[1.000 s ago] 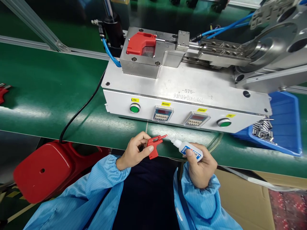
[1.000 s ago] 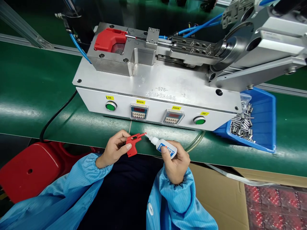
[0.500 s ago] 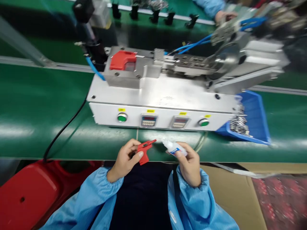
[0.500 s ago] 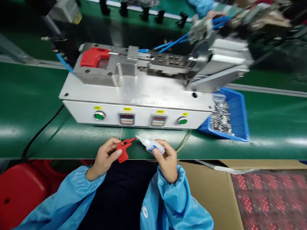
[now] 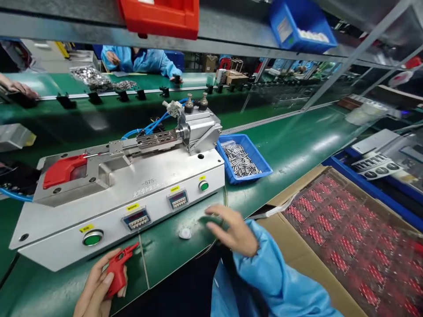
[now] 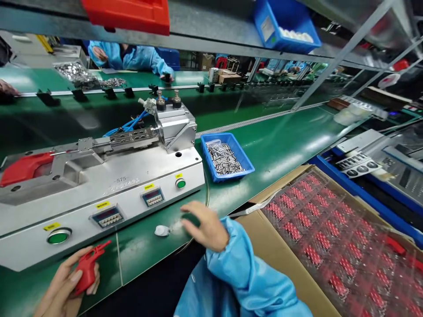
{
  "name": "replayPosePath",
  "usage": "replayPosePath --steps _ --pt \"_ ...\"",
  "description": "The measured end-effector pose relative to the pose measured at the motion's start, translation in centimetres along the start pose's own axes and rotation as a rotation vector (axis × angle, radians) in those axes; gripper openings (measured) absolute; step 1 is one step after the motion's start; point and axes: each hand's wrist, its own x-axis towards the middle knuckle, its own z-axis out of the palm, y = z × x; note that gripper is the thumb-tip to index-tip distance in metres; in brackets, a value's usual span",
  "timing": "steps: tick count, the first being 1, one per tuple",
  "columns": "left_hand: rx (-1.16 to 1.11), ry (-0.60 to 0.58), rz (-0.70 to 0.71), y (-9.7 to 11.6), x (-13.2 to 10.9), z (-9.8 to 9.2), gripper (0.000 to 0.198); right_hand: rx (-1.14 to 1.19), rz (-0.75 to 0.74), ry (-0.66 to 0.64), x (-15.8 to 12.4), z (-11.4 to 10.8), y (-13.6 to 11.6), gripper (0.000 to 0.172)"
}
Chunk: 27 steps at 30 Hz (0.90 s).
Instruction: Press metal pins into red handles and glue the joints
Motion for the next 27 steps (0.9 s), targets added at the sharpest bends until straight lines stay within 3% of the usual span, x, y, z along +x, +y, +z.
replayPosePath --steps 3,6,8,13,17,21,24,27 --pt "-0.042 0.011 0.016 -0.1 0.2 0.5 0.077 -0.258 0.158 0.072 4.0 -6.8 2.5 0.016" --pt "-0.044 0.028 0.082 -0.3 0.6 1.3 0.069 -0.421 0.36 0.005 8.8 -11.6 6.1 0.014" --pt "-0.019 0.017 0.115 -0.4 0.7 1.7 0.067 -0.434 0.41 -0.047 11.3 -13.0 8.2 0.011" --pt "-0.012 -0.001 0.149 -0.2 0.9 1.9 0.064 -0.366 0.429 -0.137 13.4 -13.2 10.3 0.037" --pt "-0.072 0.005 0.156 0.0 1.1 1.2 0.059 -0.217 0.37 -0.078 12.6 -14.5 8.6 0.055" --pt "0.073 0.075 0.256 0.1 1.4 0.4 0.067 -0.051 0.302 -0.006 11.6 -15.7 4.4 0.078" --pt "0.213 0.119 0.35 0.2 1.6 0.4 0.067 0.14 0.28 0.018 12.1 -15.2 0.3 0.067" --pt "0.238 0.107 0.422 0.3 2.4 0.5 0.054 0.221 0.149 -0.044 14.2 -13.3 -3.3 0.049"
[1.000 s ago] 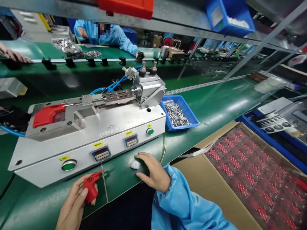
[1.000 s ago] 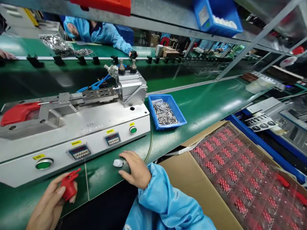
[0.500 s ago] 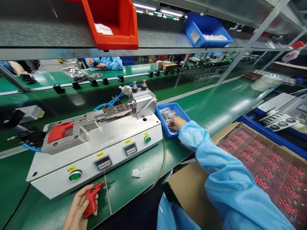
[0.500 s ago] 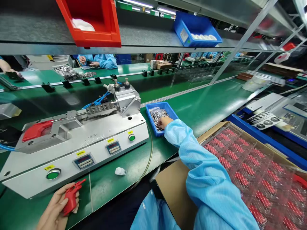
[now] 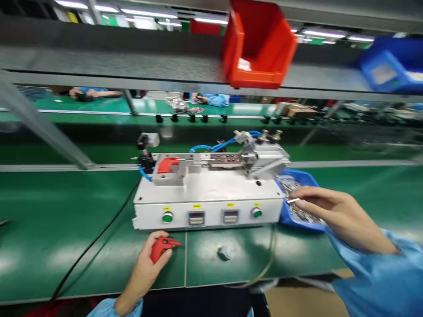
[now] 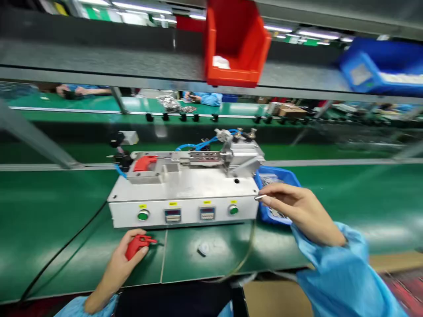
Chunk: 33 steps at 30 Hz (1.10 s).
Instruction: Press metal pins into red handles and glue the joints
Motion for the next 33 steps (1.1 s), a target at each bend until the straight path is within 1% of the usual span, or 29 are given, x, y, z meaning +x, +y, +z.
replayPosePath --steps 2,3,5,7,9,10,12,14,16,20,21,23,26,29,31,33 --pt "-0.005 -0.027 0.005 -0.4 0.6 0.0 0.046 -0.032 -0.138 -0.056 2.2 2.7 -1.9 0.043" --pt "-0.009 -0.037 0.001 -0.6 0.8 0.0 0.043 -0.069 -0.209 -0.081 3.5 4.3 -2.7 0.041" --pt "-0.022 -0.035 0.001 -1.0 1.1 -0.1 0.038 -0.139 -0.341 -0.117 6.5 8.3 -4.3 0.036" --pt "-0.045 -0.023 0.015 -1.3 1.2 -0.1 0.035 -0.194 -0.459 -0.106 9.7 12.7 -5.5 0.025" --pt "-0.076 -0.016 0.022 -1.4 1.3 0.0 0.034 -0.289 -0.543 -0.071 12.9 16.6 -6.3 0.01" --pt "-0.092 -0.012 0.021 -1.4 1.3 0.0 0.035 -0.367 -0.568 -0.067 14.3 18.2 -6.5 0.007" --pt "-0.118 -0.012 0.012 -1.4 1.5 0.1 0.037 -0.537 -0.591 -0.098 16.4 20.5 -6.7 0.011" --pt "-0.136 -0.018 0.007 -1.4 1.6 0.1 0.038 -0.644 -0.598 -0.134 17.5 21.8 -6.6 0.013" --pt "-0.14 -0.036 0.003 -1.3 1.7 0.0 0.038 -0.672 -0.625 -0.139 17.6 22.3 -6.1 0.015" --pt "-0.131 -0.073 -0.016 -1.1 1.6 -0.2 0.036 -0.648 -0.777 -0.129 16.7 21.9 -4.7 0.025" --pt "-0.131 -0.083 -0.02 -1.1 1.6 -0.3 0.035 -0.648 -0.802 -0.131 16.5 21.8 -4.5 0.027" --pt "-0.129 -0.1 -0.023 -1.1 1.5 -0.3 0.035 -0.657 -0.807 -0.126 16.1 21.9 -4.4 0.028" --pt "-0.123 -0.116 -0.014 -1.2 1.3 -0.3 0.034 -0.699 -0.776 -0.15 16.1 22.8 -5.4 0.027" --pt "-0.137 -0.131 0.007 -1.6 1.3 -0.2 0.034 -0.811 -0.696 -0.265 16.8 24.6 -7.0 0.024" --pt "-0.149 -0.144 0.021 -1.9 1.4 -0.1 0.033 -0.859 -0.642 -0.328 17.6 25.6 -8.1 0.018" --pt "-0.161 -0.153 0.034 -2.1 1.5 0.0 0.033 -0.862 -0.628 -0.355 18.4 26.2 -9.4 0.01"
